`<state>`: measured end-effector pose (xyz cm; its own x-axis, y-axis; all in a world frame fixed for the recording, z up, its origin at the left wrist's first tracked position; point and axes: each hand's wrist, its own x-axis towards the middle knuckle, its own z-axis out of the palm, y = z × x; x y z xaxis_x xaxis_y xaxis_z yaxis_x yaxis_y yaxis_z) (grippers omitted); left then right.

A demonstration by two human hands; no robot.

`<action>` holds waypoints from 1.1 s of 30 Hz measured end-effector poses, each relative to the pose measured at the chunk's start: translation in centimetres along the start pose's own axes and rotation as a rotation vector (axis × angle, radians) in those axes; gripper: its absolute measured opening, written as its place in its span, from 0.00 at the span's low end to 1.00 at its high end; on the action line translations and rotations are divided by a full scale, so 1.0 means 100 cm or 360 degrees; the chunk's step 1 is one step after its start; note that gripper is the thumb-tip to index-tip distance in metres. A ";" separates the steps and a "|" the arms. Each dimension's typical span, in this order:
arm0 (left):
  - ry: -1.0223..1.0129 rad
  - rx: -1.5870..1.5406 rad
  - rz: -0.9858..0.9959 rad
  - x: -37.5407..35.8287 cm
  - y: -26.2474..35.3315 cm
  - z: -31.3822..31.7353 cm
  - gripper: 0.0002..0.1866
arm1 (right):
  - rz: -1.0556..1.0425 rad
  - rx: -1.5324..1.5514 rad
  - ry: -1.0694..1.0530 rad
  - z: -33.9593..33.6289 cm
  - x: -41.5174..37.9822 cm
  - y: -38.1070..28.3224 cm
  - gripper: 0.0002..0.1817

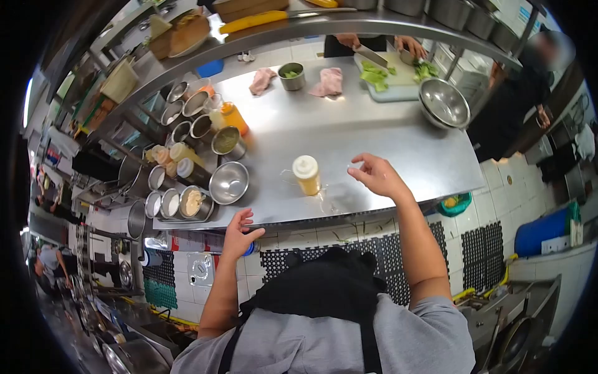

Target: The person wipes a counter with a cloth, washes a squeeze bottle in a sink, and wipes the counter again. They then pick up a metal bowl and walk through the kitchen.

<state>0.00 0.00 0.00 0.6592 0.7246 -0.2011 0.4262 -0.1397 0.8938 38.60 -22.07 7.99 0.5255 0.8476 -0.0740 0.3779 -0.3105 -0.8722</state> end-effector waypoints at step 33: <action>-0.1339 0.0174 -0.0002 0.074 0.050 0.152 0.25 | 0.0775 0.0035 0.0833 0.052 -0.276 0.157 0.23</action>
<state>16.39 -5.54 -3.13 0.8815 -0.0124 -0.4720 0.4563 -0.2352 0.8582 26.09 -48.12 -6.20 0.9296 0.2950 -0.2207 -0.0056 -0.5876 -0.8091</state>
